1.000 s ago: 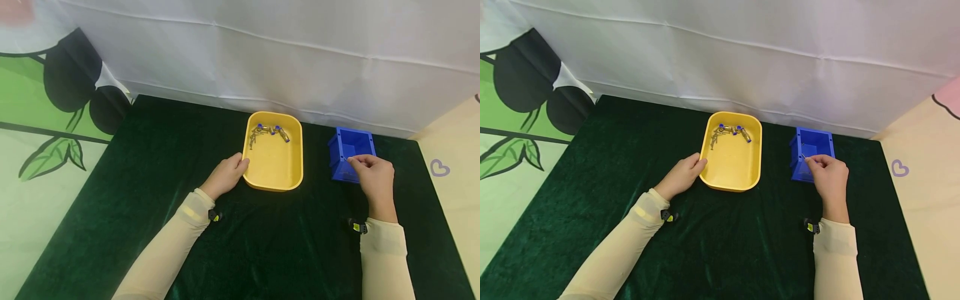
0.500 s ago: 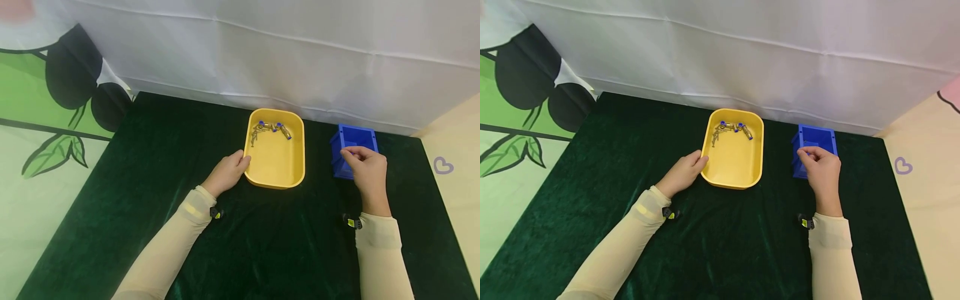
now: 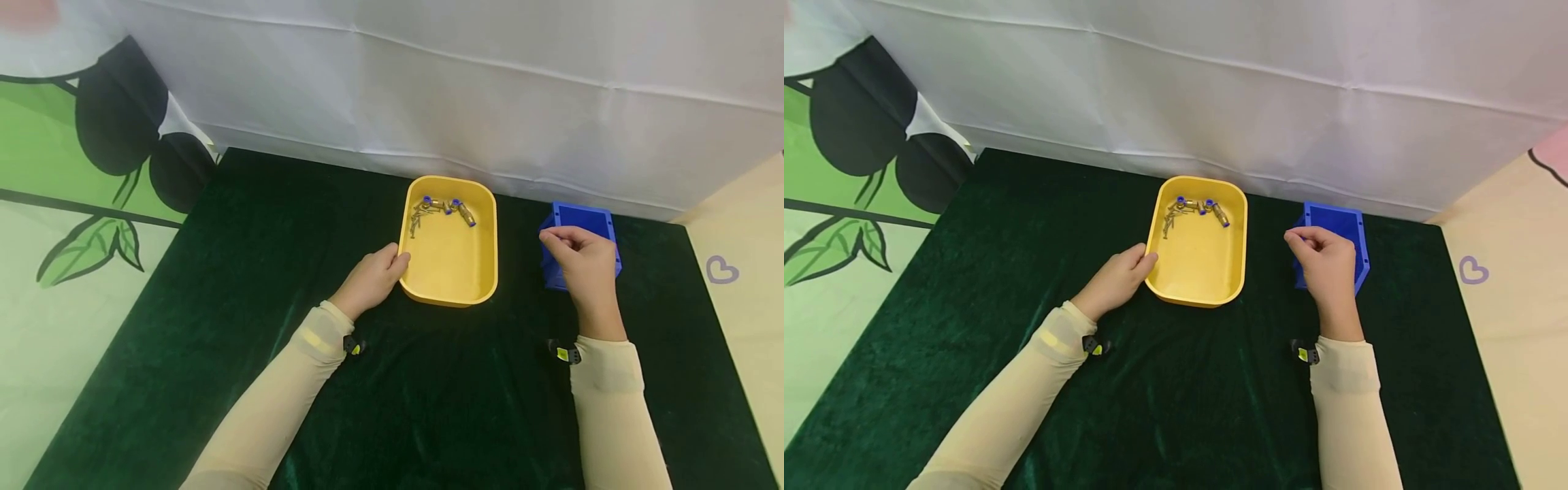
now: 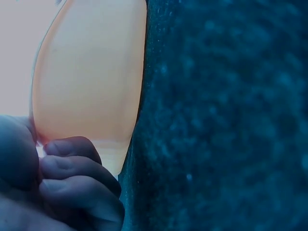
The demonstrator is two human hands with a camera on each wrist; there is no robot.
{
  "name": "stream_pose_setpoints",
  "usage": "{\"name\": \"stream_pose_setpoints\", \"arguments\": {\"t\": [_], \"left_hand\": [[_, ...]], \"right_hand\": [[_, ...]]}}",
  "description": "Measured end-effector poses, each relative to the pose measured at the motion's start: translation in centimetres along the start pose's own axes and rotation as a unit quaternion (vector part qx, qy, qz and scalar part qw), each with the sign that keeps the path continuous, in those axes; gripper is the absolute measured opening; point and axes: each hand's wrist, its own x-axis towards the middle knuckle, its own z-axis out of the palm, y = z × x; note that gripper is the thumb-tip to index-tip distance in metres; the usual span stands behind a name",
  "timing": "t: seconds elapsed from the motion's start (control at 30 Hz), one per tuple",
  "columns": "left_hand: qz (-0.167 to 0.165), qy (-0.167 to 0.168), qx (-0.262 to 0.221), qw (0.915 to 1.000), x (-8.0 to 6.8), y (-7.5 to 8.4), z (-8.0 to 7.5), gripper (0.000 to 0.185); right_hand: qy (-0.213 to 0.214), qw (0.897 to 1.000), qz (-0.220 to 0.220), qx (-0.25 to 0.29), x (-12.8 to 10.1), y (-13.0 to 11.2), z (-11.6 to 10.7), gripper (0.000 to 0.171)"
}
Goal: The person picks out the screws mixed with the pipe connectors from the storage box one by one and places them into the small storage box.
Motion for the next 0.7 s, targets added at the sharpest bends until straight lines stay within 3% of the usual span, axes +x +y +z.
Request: {"name": "stream_pose_setpoints", "arguments": {"t": [0.7], "left_hand": [[0.008, -0.002, -0.007, 0.9999, 0.1, -0.3, 0.0, 0.034]], "right_hand": [[-0.015, 0.997, -0.081, 0.002, 0.8, -3.5, 3.6, 0.027]]}}
